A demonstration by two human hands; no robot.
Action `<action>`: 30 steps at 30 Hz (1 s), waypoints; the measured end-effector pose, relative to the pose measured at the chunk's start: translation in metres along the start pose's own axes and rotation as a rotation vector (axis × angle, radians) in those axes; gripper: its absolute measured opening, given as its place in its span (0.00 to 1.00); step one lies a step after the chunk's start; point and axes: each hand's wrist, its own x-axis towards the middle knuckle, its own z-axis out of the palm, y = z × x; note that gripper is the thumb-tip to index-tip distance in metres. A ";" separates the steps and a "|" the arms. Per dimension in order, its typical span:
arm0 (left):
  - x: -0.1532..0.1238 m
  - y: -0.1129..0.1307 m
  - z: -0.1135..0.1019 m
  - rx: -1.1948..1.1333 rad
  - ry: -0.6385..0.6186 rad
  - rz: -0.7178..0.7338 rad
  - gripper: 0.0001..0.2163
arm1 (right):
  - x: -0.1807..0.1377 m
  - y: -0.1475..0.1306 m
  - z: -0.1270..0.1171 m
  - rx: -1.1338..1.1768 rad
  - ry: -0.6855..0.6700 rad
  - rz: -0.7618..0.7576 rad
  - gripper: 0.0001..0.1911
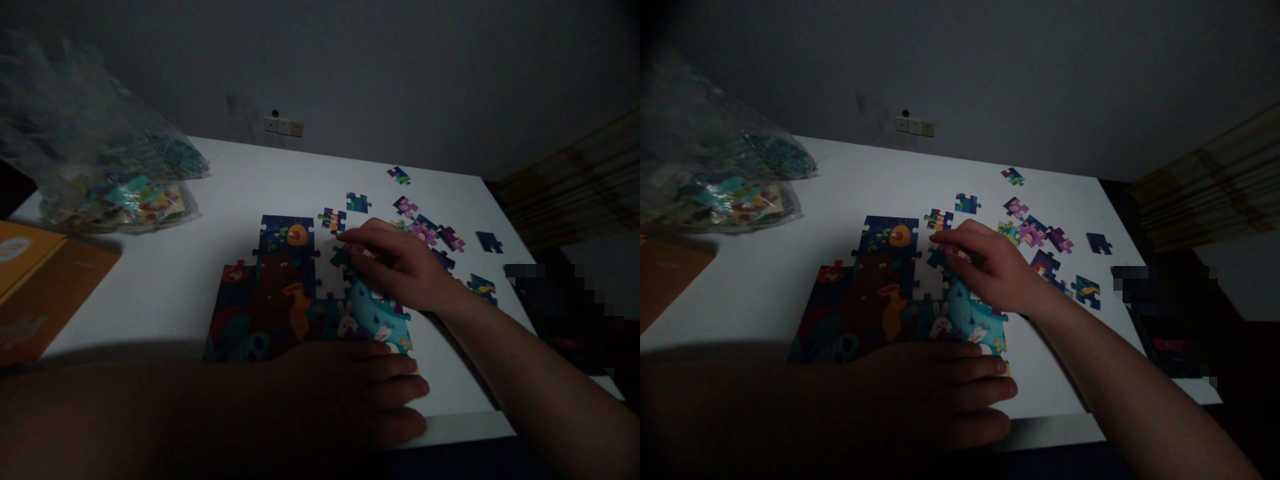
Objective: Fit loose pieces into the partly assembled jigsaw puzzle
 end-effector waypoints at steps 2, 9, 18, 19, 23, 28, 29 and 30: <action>0.000 0.000 -0.001 -0.001 0.007 -0.005 0.20 | -0.002 0.001 0.001 0.055 -0.001 0.079 0.12; 0.002 0.000 -0.001 0.023 -0.044 -0.004 0.22 | -0.001 0.000 0.007 0.164 -0.065 0.184 0.10; 0.001 0.001 0.001 0.024 -0.050 -0.013 0.22 | 0.000 0.000 0.006 0.010 -0.092 0.115 0.12; 0.002 0.001 0.000 0.019 -0.042 -0.014 0.22 | 0.001 -0.001 0.006 0.007 -0.088 0.103 0.12; 0.002 0.001 0.001 0.010 -0.006 -0.016 0.20 | 0.003 -0.004 0.006 0.000 -0.091 0.092 0.10; 0.001 0.001 0.001 -0.007 -0.007 -0.014 0.21 | 0.001 -0.003 -0.002 0.052 -0.054 0.134 0.08; 0.001 0.001 0.001 -0.006 -0.012 -0.007 0.22 | 0.001 -0.001 -0.006 0.054 -0.035 0.146 0.08; 0.001 0.001 0.000 -0.001 -0.014 -0.007 0.22 | 0.000 0.001 -0.011 0.049 -0.023 0.160 0.08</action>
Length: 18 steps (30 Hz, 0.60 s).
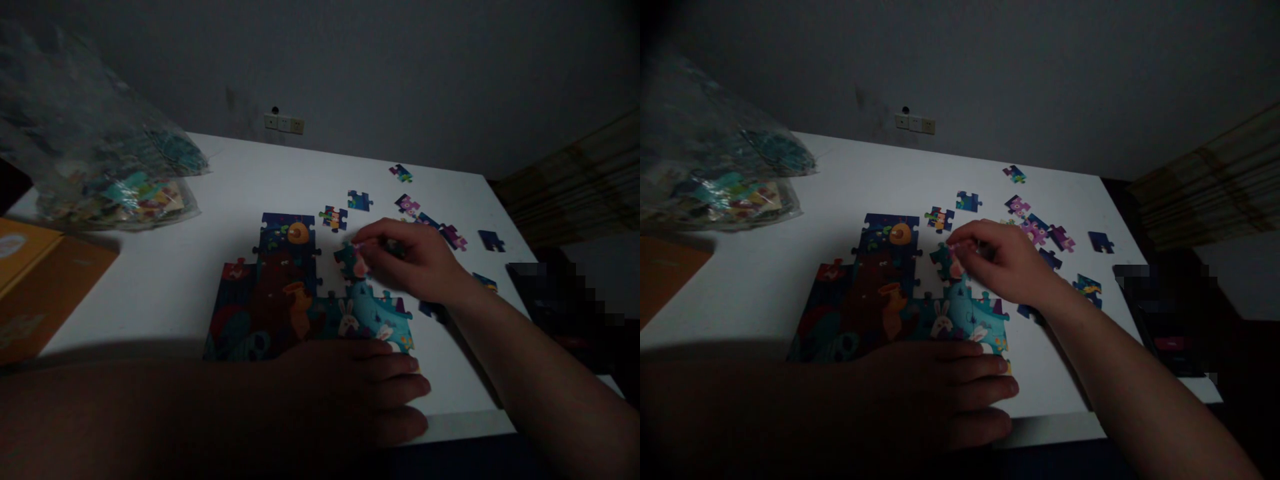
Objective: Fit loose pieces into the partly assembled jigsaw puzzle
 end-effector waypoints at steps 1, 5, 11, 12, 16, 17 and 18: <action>0.000 0.000 0.000 0.010 0.003 -0.008 0.21 | 0.000 0.002 -0.005 -0.011 0.000 0.010 0.08; 0.002 0.000 -0.001 0.014 0.014 -0.014 0.21 | 0.000 0.013 -0.022 -0.048 -0.143 -0.031 0.10; 0.003 -0.001 0.000 -0.006 -0.004 0.002 0.24 | -0.002 0.018 -0.031 -0.048 -0.208 -0.073 0.10; 0.003 -0.001 0.000 -0.007 -0.011 0.002 0.24 | -0.003 0.018 -0.031 -0.060 -0.204 -0.065 0.11; 0.001 0.000 0.005 -0.024 -0.010 0.003 0.26 | -0.005 0.017 -0.032 -0.117 -0.214 -0.041 0.11; 0.000 0.000 0.006 -0.027 -0.012 0.008 0.27 | -0.005 0.017 -0.032 -0.132 -0.212 -0.025 0.12; 0.000 0.000 0.007 -0.027 -0.016 0.011 0.28 | -0.005 0.017 -0.033 -0.146 -0.211 -0.006 0.12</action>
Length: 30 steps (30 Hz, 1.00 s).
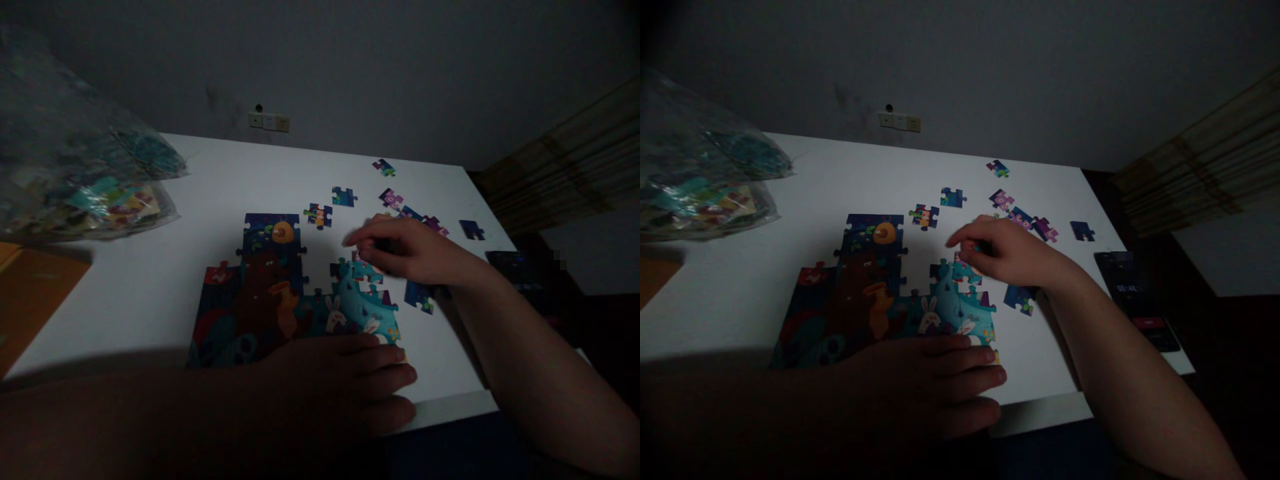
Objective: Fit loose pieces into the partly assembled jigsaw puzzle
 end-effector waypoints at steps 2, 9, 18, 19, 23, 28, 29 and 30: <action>-0.001 0.000 0.001 0.002 -0.010 0.007 0.28 | 0.000 0.000 -0.001 -0.008 -0.003 0.029 0.10; 0.000 -0.001 -0.001 -0.010 -0.032 -0.006 0.27 | 0.002 0.001 -0.002 0.028 -0.036 -0.053 0.08; 0.001 -0.001 -0.003 -0.007 -0.038 -0.016 0.26 | 0.002 0.003 -0.002 -0.061 -0.059 -0.106 0.08; 0.001 0.000 -0.004 -0.010 -0.040 -0.019 0.25 | 0.002 0.002 -0.002 -0.068 -0.066 -0.098 0.08; 0.001 0.001 -0.007 -0.035 -0.040 -0.024 0.24 | 0.002 -0.003 -0.004 -0.089 -0.078 -0.070 0.09; 0.001 0.000 -0.009 -0.021 -0.059 -0.021 0.25 | 0.001 -0.008 -0.004 -0.117 -0.074 -0.043 0.10; 0.002 0.000 -0.010 -0.017 -0.059 -0.022 0.24 | 0.001 -0.009 -0.004 -0.127 -0.069 -0.041 0.10; 0.002 0.000 -0.011 -0.012 -0.057 -0.025 0.24 | 0.000 -0.009 -0.005 -0.141 -0.062 -0.043 0.10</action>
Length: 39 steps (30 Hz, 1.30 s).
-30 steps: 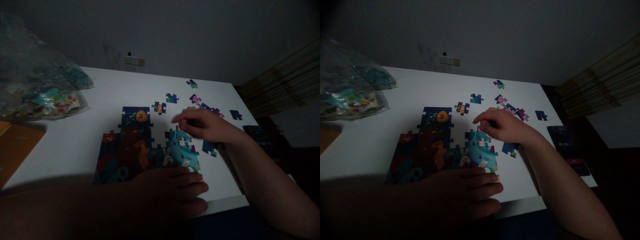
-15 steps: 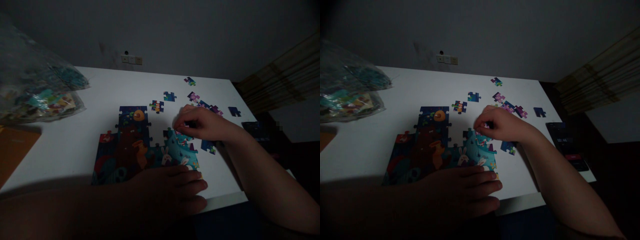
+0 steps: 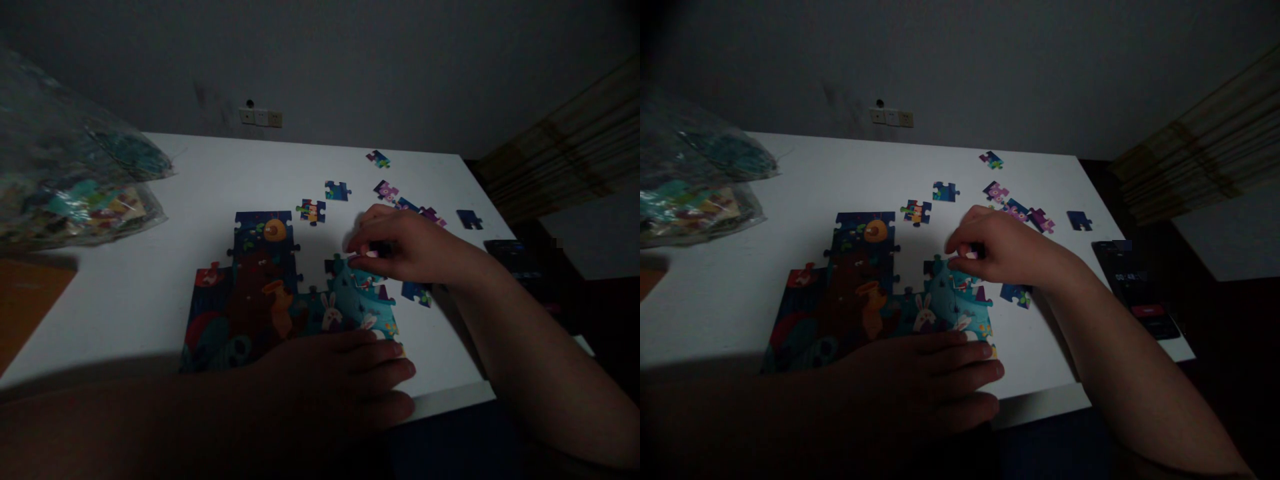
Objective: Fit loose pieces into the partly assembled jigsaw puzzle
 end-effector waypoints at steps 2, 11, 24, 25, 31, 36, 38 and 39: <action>0.000 0.000 -0.001 0.005 0.011 -0.005 0.23 | -0.001 0.000 0.000 -0.029 0.024 -0.013 0.11; 0.001 0.000 -0.004 0.003 -0.011 -0.012 0.24 | 0.000 0.001 0.000 -0.079 0.019 0.011 0.12; 0.003 0.001 -0.007 -0.010 -0.052 -0.014 0.27 | -0.015 0.011 -0.013 -0.096 -0.012 0.055 0.28; 0.002 0.001 -0.006 -0.013 -0.049 -0.019 0.27 | -0.015 0.012 -0.012 -0.100 -0.012 0.064 0.29; 0.000 0.000 -0.002 -0.054 -0.022 -0.019 0.28 | -0.017 0.020 -0.016 -0.014 -0.029 0.035 0.18; 0.003 -0.001 -0.005 -0.071 -0.020 -0.021 0.24 | -0.024 0.028 -0.023 -0.055 -0.010 0.037 0.21; 0.003 -0.002 -0.005 -0.072 -0.005 -0.023 0.23 | -0.024 0.030 -0.024 -0.084 -0.002 0.063 0.20; 0.003 -0.002 -0.006 -0.072 -0.007 -0.023 0.23 | -0.024 0.030 -0.024 -0.093 0.009 0.078 0.19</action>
